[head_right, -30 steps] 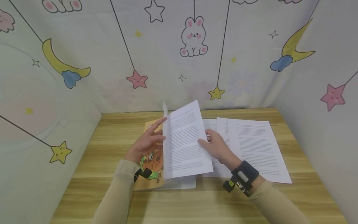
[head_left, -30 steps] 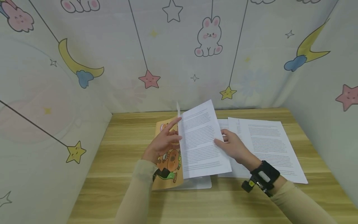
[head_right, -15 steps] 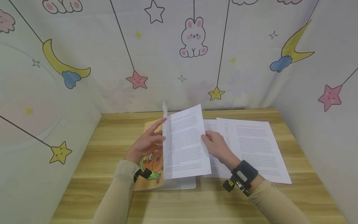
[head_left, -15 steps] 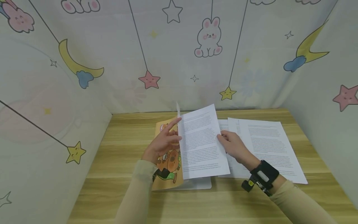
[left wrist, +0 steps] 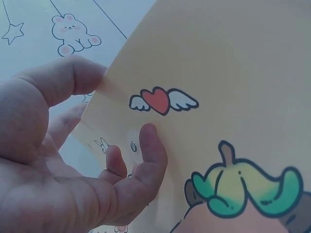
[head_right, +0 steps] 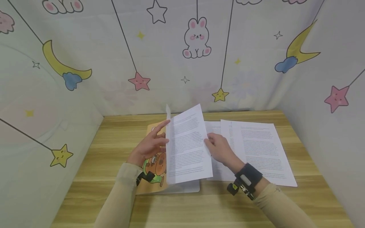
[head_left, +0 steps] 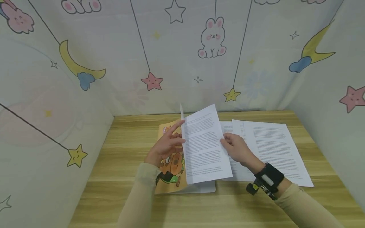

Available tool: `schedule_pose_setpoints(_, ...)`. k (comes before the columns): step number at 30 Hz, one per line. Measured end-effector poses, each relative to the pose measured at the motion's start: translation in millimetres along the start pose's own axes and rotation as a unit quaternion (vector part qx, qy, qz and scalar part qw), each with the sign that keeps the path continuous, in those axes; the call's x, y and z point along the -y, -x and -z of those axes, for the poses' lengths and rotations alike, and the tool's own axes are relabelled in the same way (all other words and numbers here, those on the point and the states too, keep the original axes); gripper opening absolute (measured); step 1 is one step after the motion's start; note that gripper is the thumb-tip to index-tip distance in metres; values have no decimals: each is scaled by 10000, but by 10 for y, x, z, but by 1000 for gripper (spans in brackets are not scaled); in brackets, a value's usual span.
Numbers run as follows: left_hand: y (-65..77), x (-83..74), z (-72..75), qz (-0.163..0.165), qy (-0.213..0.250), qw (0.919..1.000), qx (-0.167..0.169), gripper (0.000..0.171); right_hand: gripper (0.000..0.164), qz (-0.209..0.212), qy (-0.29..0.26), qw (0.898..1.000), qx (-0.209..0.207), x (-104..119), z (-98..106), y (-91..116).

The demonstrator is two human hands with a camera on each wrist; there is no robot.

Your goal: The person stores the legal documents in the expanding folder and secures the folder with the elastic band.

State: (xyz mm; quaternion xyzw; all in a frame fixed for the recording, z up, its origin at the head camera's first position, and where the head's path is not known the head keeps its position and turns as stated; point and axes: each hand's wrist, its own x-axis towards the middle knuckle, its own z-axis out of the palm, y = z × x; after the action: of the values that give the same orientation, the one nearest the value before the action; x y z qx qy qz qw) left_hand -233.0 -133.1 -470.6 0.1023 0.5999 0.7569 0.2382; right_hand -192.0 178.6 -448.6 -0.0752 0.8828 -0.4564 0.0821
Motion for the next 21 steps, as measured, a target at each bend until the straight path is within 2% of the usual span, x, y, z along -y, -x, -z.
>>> schedule_pose_setpoints(15,10,-27,-22,23,-82,10000,-6,83,32,-15,-39,9999,-153,14,-123,-68)
schedule_pose_setpoints(21,14,-35,-34,-6,-48,10000,-1,84,33,120,-128,9997,-180,52,-176,-69)
